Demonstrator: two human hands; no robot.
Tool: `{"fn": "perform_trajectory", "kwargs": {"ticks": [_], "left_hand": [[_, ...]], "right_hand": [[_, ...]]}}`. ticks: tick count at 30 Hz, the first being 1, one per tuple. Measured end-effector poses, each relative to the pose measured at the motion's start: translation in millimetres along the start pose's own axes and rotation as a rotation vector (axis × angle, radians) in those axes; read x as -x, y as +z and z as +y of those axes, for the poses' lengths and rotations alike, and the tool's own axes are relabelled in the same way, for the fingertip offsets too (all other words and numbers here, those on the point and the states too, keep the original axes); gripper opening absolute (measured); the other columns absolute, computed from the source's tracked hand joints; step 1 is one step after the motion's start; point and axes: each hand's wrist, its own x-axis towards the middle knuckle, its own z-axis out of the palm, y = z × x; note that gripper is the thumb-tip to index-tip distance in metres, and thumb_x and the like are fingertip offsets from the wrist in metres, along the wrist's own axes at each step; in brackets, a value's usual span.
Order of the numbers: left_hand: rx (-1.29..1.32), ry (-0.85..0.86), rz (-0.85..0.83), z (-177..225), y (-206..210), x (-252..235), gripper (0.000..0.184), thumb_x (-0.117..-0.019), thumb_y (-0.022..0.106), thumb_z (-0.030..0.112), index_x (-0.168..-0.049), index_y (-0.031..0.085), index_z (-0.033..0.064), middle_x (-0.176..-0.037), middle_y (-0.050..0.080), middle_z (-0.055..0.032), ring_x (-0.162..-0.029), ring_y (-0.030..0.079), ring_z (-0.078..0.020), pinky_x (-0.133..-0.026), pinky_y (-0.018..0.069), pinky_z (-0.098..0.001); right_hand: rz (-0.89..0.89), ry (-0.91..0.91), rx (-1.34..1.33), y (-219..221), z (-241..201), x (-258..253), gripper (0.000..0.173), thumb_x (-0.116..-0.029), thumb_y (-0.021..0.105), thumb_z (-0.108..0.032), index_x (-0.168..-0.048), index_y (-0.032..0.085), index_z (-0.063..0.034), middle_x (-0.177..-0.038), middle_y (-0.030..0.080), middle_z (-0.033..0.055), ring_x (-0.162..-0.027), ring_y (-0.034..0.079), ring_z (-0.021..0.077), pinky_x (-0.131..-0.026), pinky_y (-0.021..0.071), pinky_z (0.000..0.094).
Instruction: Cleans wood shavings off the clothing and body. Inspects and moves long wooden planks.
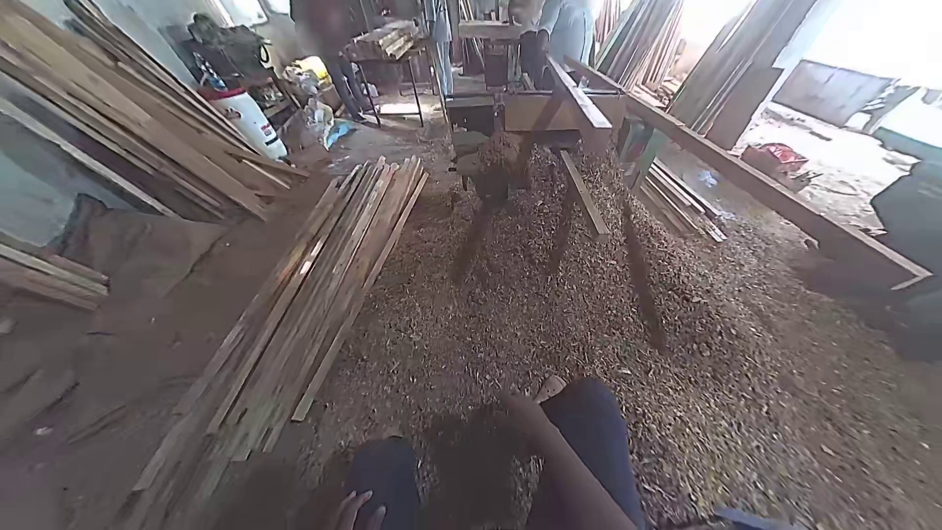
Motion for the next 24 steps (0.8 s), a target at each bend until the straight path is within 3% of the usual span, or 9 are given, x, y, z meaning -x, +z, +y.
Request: {"fn": "perform_trajectory", "kwargs": {"ticks": [3, 5, 7, 10, 15, 19, 22, 23, 24], "left_hand": [[0.078, 0.055, 0.047, 12, -2, 12, 0.05, -0.1022, 0.06, 0.031, -0.138, 0.058, -0.0032, -0.144, 0.054, -0.0279, -0.139, 0.047, -0.0427, -0.118, 0.0347, -0.0559], [0.14, 0.136, 0.109, 26, -2, 15, 0.045, -0.1031, 0.057, 0.031, -0.137, 0.061, 0.0021, -0.14, 0.06, -0.0211, -0.135, 0.053, -0.0383, -0.114, 0.0385, -0.0578], [0.116, 0.161, 0.182, 24, 1, 17, 0.044, -0.102, 0.055, 0.031, -0.135, 0.063, 0.0035, -0.134, 0.064, -0.0216, -0.129, 0.057, -0.0407, -0.109, 0.0413, -0.0622], [-0.025, 0.094, 0.098, -6, 3, 12, 0.046, -0.1015, 0.06, 0.033, -0.134, 0.063, 0.0008, -0.139, 0.059, -0.0265, -0.133, 0.052, -0.0454, -0.112, 0.0374, -0.0633], [-0.049, 0.089, 0.02, -21, -3, 9, 0.051, -0.1022, 0.057, 0.04, -0.14, 0.06, 0.0064, -0.147, 0.054, -0.0217, -0.139, 0.049, -0.0405, -0.114, 0.0362, -0.0611], [-0.097, 0.02, 0.05, -37, -1, -10, 0.056, -0.0989, 0.06, 0.047, -0.145, 0.058, 0.0154, -0.163, 0.033, -0.0222, -0.148, 0.034, -0.0459, -0.113, 0.031, -0.0679], [-0.051, -0.096, 0.054, -66, 4, -43, 0.068, -0.0979, 0.064, 0.046, -0.154, 0.045, 0.0127, -0.167, 0.015, -0.0279, -0.153, 0.016, -0.0496, -0.119, 0.0154, -0.0716], [-0.056, -0.131, 0.083, -77, 6, -57, 0.069, -0.0974, 0.065, 0.045, -0.154, 0.046, 0.0098, -0.165, 0.019, -0.0302, -0.151, 0.021, -0.051, -0.117, 0.0191, -0.0715], [-0.085, -0.181, 0.107, -87, 8, -70, 0.067, -0.0972, 0.064, 0.045, -0.151, 0.049, 0.0086, -0.161, 0.029, -0.0309, -0.147, 0.031, -0.0506, -0.116, 0.0285, -0.0686]], "right_hand": [[-0.054, -0.02, 0.003, 10, 4, 0, 0.05, -0.1048, 0.055, -0.031, -0.151, 0.049, -0.0113, -0.141, 0.059, 0.0228, -0.131, 0.057, 0.0399, -0.11, 0.0434, 0.0617], [-0.01, -0.132, -0.071, 6, 0, 0, 0.047, -0.1071, 0.051, -0.027, -0.15, 0.049, -0.0078, -0.139, 0.06, 0.0232, -0.129, 0.059, 0.0373, -0.11, 0.045, 0.0565], [0.038, -0.175, -0.096, 6, -7, 6, 0.045, -0.1078, 0.05, -0.025, -0.148, 0.05, -0.005, -0.135, 0.062, 0.0242, -0.125, 0.061, 0.0366, -0.109, 0.0458, 0.0536], [0.053, -0.13, -0.034, 12, -17, 14, 0.047, -0.108, 0.05, -0.026, -0.149, 0.049, -0.0039, -0.139, 0.059, 0.0252, -0.13, 0.058, 0.0379, -0.112, 0.043, 0.054], [-0.038, -0.079, 0.084, 31, -21, 22, 0.048, -0.1062, 0.053, -0.028, -0.15, 0.05, -0.0085, -0.141, 0.059, 0.0231, -0.131, 0.057, 0.0383, -0.112, 0.0431, 0.0582], [-0.205, -0.128, 0.235, 48, -25, 21, 0.046, -0.102, 0.062, -0.024, -0.143, 0.057, -0.0051, -0.14, 0.06, 0.023, -0.131, 0.057, 0.0391, -0.112, 0.0415, 0.0604], [-0.293, -0.117, 0.255, 52, -36, 19, 0.05, -0.104, 0.06, -0.025, -0.149, 0.051, -0.0066, -0.142, 0.058, 0.0236, -0.132, 0.056, 0.0394, -0.113, 0.0397, 0.0606], [-0.272, -0.118, 0.219, 56, -37, 14, 0.05, -0.1055, 0.058, -0.027, -0.151, 0.048, -0.0069, -0.142, 0.058, 0.0235, -0.132, 0.057, 0.0384, -0.113, 0.0408, 0.0589], [-0.234, -0.134, 0.184, 62, -35, 8, 0.051, -0.1067, 0.055, -0.029, -0.151, 0.047, -0.0057, -0.141, 0.059, 0.0243, -0.13, 0.059, 0.0383, -0.112, 0.0424, 0.0572]]}}
